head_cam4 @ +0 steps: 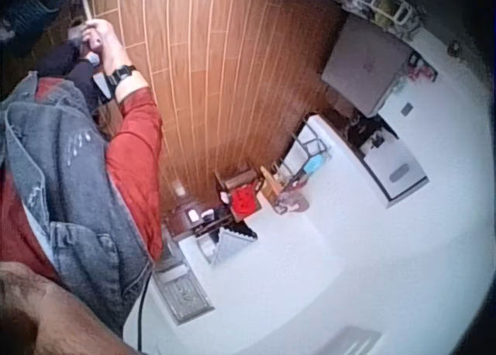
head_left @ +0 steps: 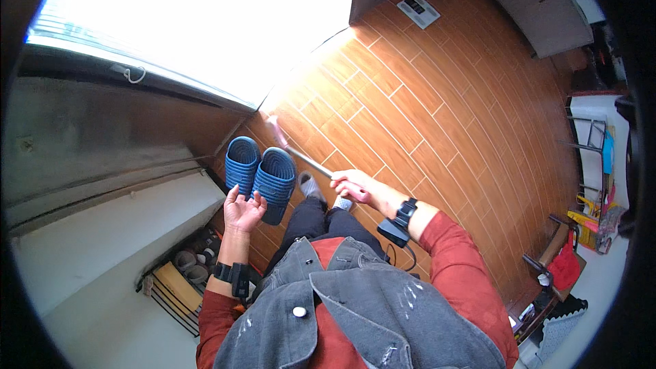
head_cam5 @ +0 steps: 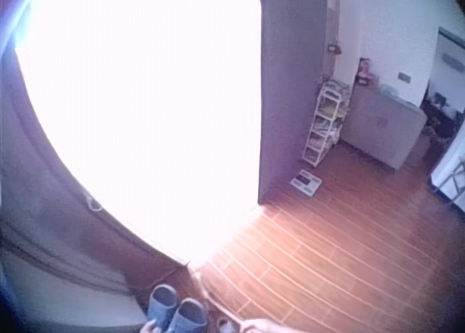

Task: The person sweeps a tiled floor with a broom, moving debris toward the doorway. They briefly pick up and place slippers, then continue sweeping across multiple rooms and an outdoor area before returning inside.

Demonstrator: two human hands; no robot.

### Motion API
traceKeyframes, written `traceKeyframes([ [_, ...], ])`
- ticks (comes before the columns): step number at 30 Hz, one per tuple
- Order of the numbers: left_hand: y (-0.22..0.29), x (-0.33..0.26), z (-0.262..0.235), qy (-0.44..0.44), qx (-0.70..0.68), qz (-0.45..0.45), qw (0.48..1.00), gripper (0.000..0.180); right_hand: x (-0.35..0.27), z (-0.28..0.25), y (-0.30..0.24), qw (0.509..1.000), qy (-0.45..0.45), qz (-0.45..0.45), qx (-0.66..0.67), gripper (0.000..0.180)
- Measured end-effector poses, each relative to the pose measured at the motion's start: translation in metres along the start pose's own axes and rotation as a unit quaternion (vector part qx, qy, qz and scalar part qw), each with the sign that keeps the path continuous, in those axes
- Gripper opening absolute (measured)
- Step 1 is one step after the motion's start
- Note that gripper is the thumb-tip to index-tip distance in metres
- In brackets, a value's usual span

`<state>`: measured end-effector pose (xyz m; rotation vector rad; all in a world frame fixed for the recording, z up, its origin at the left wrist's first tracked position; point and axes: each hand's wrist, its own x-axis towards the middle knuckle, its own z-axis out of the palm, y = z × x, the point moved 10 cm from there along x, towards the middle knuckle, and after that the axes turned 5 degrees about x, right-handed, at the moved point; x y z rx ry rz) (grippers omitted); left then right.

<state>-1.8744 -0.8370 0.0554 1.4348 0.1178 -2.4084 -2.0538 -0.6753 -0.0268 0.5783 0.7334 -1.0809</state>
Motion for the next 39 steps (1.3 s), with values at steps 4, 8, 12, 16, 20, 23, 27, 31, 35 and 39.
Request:
traceKeyframes([
  [4, 0.03, 0.028, 0.027, 0.012, 0.0, -0.008, 1.0, 0.04, 0.061, 0.052, -0.017, 0.993, -0.022, 0.112, 0.016, 0.011],
  [8, 0.05, 0.058, 0.043, 0.09, -0.006, -0.006, 0.996, 0.054, 0.101, 0.088, -0.054, 0.99, -0.047, 0.124, 0.046, 0.007],
  [12, 0.063, 0.086, 0.074, 0.103, 0.011, -0.013, 0.995, 0.066, 0.113, 0.086, -0.136, 0.998, -0.032, -0.043, -0.014, 0.014],
  [16, 0.063, 0.113, 0.111, 0.122, 0.015, -0.025, 0.992, 0.065, 0.073, 0.077, -0.226, 0.978, -0.166, -0.077, 0.098, 0.023],
  [20, 0.052, 0.143, 0.166, 0.137, 0.024, -0.016, 0.99, 0.07, 0.03, 0.015, -0.334, 0.968, -0.122, -0.191, 0.104, 0.021],
  [23, 0.036, 0.169, 0.217, 0.147, 0.041, -0.026, 0.988, 0.074, 0.01, -0.048, -0.403, 0.956, -0.073, -0.111, 0.264, 0.019],
  [27, 0.015, 0.204, 0.297, 0.139, 0.084, -0.049, 0.985, 0.071, -0.059, -0.13, -0.488, 0.939, -0.066, -0.144, 0.306, 0.017],
  [31, 0.0, 0.236, 0.365, 0.124, 0.126, -0.072, 0.982, 0.035, -0.127, -0.19, -0.509, 0.905, -0.063, -0.201, 0.37, 0.019],
  [35, -0.002, 0.267, 0.422, 0.057, 0.166, -0.082, 0.981, 0.046, -0.176, -0.222, -0.483, 0.863, -0.087, -0.217, 0.447, 0.017],
  [39, 0.009, 0.299, 0.463, 0.02, 0.199, -0.101, 0.975, 0.045, -0.184, -0.223, -0.472, 0.855, -0.086, -0.277, 0.431, 0.011],
])
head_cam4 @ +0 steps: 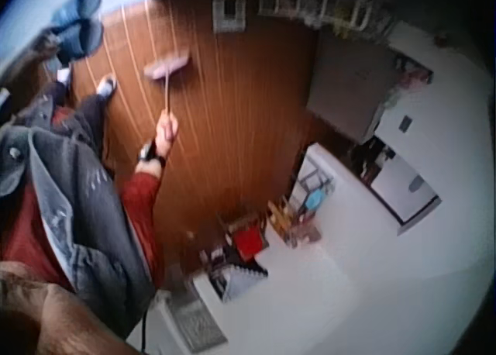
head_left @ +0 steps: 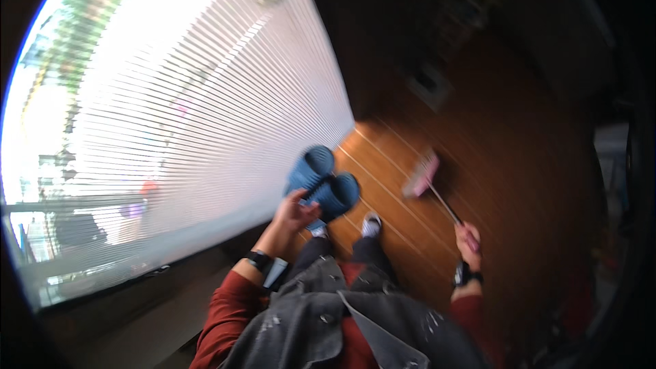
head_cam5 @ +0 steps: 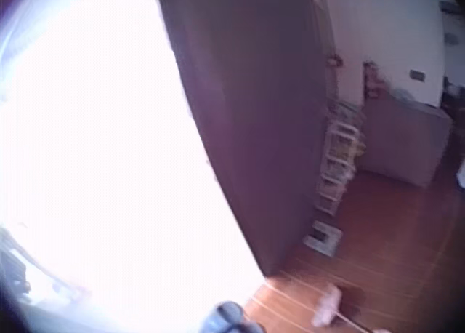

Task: The person sweeps a tiled floor with a broom, moving debris toward the doorway. They briefly pick up and place slippers, then continue sweeping across multiple rooms and an outdoor area before returning inside.

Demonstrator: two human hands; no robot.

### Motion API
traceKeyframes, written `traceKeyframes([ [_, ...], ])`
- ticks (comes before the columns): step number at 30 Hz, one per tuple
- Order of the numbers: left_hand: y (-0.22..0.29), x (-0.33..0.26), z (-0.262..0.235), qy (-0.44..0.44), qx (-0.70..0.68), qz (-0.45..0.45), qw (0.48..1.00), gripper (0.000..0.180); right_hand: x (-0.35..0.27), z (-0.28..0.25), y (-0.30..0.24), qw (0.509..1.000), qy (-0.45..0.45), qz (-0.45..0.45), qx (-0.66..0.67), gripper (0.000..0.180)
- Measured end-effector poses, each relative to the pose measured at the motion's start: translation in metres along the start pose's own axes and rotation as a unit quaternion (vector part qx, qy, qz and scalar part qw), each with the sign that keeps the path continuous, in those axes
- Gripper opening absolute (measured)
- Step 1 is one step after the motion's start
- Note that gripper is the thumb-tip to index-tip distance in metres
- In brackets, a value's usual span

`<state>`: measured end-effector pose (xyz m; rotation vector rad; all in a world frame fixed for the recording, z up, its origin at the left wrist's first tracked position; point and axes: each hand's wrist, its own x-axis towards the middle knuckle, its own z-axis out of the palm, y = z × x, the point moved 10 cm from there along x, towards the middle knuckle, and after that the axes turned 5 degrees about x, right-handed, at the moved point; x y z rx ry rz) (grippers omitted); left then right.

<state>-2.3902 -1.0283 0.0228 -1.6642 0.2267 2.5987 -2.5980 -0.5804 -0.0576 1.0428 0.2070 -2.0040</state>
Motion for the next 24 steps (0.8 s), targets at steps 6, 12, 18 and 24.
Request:
traceKeyframes([
  [6, 0.035, 0.051, -0.01, 0.066, 0.08, -0.076, 0.992, 0.072, 0.023, -0.018, 0.08, 0.952, 0.121, -0.129, -0.251, 0.008],
  [12, 0.064, 0.073, 0.007, -0.084, 0.222, -0.09, 0.967, 0.056, 0.036, -0.033, 0.177, 0.825, 0.224, -0.124, -0.505, 0.025],
  [18, 0.076, 0.06, -0.005, -0.115, 0.22, -0.1, 0.964, 0.066, 0.022, -0.087, 0.243, 0.85, 0.218, -0.004, -0.48, 0.072],
  [24, 0.065, 0.057, -0.002, -0.065, 0.151, -0.1, 0.981, 0.065, -0.006, -0.046, 0.264, 0.844, 0.168, 0.051, -0.507, 0.067],
])
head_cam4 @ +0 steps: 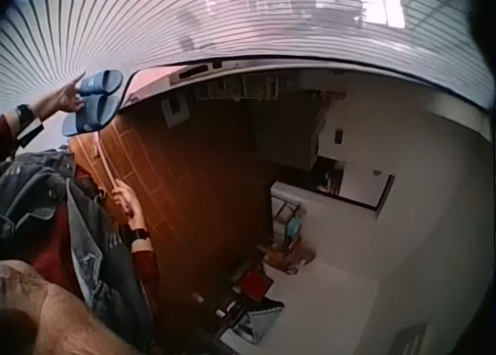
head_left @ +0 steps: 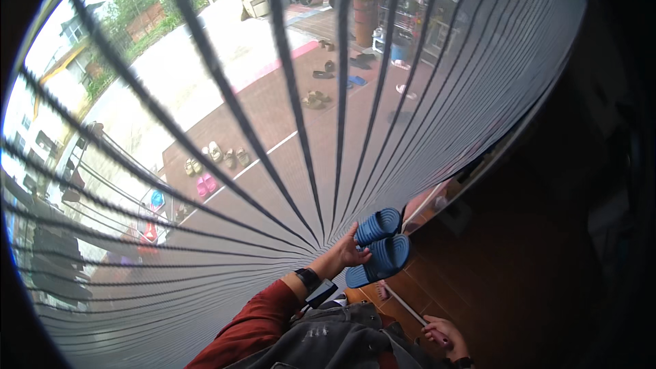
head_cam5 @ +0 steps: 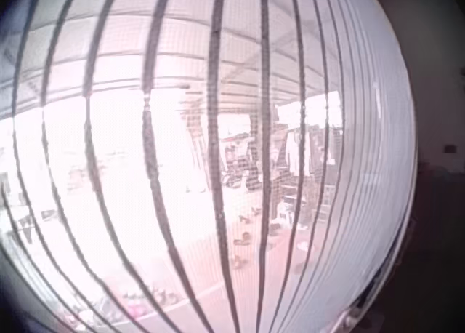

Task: The person sweeps a tiled floor with a broom, moving debris toward the doorway. They briefly pick up and place slippers, then continue sweeping across multiple rooms and an outdoor area before returning inside.

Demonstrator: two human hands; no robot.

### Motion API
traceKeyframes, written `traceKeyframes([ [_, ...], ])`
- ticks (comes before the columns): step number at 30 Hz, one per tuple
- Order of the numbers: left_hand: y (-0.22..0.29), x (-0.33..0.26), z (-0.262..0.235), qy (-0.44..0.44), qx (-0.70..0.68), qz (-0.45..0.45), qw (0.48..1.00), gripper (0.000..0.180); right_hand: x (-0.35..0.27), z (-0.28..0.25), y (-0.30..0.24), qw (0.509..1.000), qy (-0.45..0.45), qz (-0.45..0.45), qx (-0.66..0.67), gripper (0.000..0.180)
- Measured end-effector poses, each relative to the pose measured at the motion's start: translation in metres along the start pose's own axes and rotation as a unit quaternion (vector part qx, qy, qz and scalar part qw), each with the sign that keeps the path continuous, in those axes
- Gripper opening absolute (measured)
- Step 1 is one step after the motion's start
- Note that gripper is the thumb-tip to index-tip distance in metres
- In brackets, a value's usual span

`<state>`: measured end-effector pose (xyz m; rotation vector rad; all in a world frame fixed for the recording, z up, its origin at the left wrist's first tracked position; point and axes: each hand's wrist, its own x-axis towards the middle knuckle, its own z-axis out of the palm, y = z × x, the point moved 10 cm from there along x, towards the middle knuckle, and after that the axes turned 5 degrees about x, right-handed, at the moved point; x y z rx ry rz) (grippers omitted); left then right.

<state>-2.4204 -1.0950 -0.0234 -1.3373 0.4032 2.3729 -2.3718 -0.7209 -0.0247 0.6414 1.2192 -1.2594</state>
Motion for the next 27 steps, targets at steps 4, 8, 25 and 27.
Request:
traceKeyframes([
  [4, 0.018, -0.001, -0.008, 0.009, -0.061, 0.062, 0.996, 0.069, 0.006, 0.012, -0.018, 0.992, -0.09, 0.011, -0.09, 0.065],
  [8, 0.032, 0.006, -0.021, 0.018, -0.165, 0.125, 0.978, 0.081, 0.005, -0.017, -0.044, 0.963, -0.098, -0.002, -0.249, 0.063],
  [25, 0.047, -0.016, -0.056, 0.116, -0.458, 0.276, 0.837, 0.063, 0.138, -0.029, -0.204, 0.958, -0.184, -0.053, -0.213, 0.053],
  [27, 0.062, -0.029, -0.069, 0.113, -0.495, 0.324, 0.798, 0.059, 0.136, -0.019, -0.219, 0.961, -0.196, -0.061, -0.185, 0.052],
])
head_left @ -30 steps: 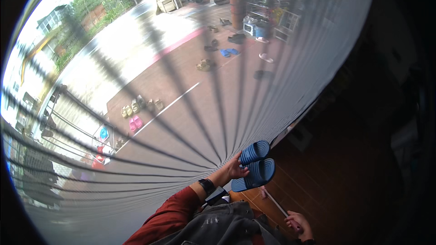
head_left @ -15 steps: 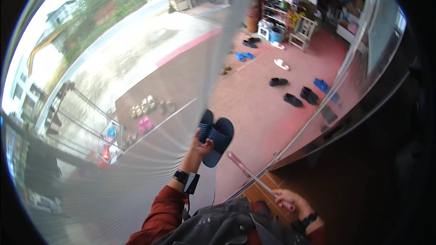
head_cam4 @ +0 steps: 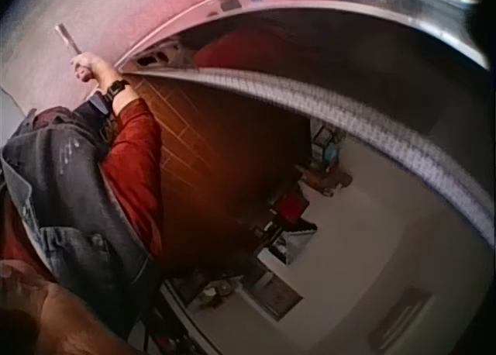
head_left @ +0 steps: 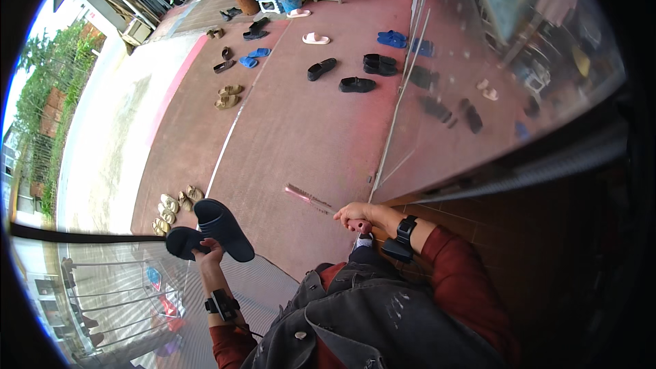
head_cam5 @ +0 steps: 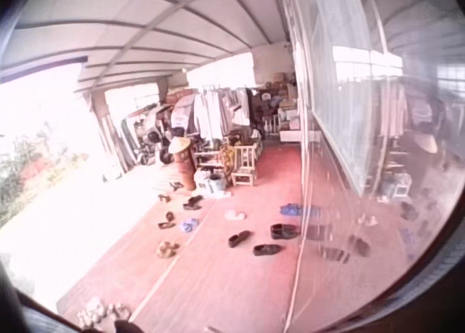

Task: The person sweeps a tiled floor with a broom, moving debris toward the doorway. They briefly pick up and place slippers, then continue sweeping across multiple rooms and an outdoor area before returning inside.

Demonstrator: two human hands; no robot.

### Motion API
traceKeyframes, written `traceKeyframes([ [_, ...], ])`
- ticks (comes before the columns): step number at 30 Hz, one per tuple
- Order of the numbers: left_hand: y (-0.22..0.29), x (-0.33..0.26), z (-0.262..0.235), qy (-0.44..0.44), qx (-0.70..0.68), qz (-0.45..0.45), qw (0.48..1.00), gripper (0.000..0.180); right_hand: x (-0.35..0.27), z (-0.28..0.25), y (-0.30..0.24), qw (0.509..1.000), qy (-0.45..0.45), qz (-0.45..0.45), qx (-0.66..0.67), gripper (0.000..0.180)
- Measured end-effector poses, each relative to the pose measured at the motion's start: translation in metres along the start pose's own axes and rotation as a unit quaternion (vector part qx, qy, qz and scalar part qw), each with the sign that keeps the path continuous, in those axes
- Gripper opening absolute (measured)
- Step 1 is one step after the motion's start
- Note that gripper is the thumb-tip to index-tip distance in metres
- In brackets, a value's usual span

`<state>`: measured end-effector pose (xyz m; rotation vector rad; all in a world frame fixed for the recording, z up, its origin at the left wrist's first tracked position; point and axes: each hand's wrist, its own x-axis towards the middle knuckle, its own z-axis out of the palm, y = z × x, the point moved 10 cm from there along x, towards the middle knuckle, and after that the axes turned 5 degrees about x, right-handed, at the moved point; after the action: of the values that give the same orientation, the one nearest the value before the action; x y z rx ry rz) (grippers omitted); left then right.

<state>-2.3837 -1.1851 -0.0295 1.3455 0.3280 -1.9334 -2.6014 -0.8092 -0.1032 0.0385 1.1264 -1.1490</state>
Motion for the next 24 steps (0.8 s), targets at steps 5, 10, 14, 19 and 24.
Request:
traceKeyframes([
  [5, 0.019, 0.059, 0.046, -0.002, -0.046, 0.046, 0.998, 0.055, 0.038, -0.027, -0.038, 0.997, 0.059, -0.024, 0.046, 0.05],
  [10, 0.057, 0.109, 0.092, 0.062, -0.012, 0.022, 0.998, 0.048, 0.082, -0.045, -0.071, 0.982, 0.086, -0.045, 0.163, 0.043],
  [14, 0.069, 0.143, 0.14, 0.056, 0.054, -0.002, 0.997, 0.047, 0.103, -0.066, -0.109, 0.951, 0.11, -0.104, 0.268, 0.045],
  [19, 0.034, 0.175, 0.209, 0.016, 0.136, -0.034, 0.99, 0.05, 0.09, -0.096, -0.145, 0.9, 0.161, -0.16, 0.373, 0.048],
  [24, -0.041, 0.216, 0.25, 0.05, 0.222, -0.105, 0.968, 0.046, 0.076, -0.129, -0.18, 0.896, 0.202, -0.164, 0.359, 0.047],
])
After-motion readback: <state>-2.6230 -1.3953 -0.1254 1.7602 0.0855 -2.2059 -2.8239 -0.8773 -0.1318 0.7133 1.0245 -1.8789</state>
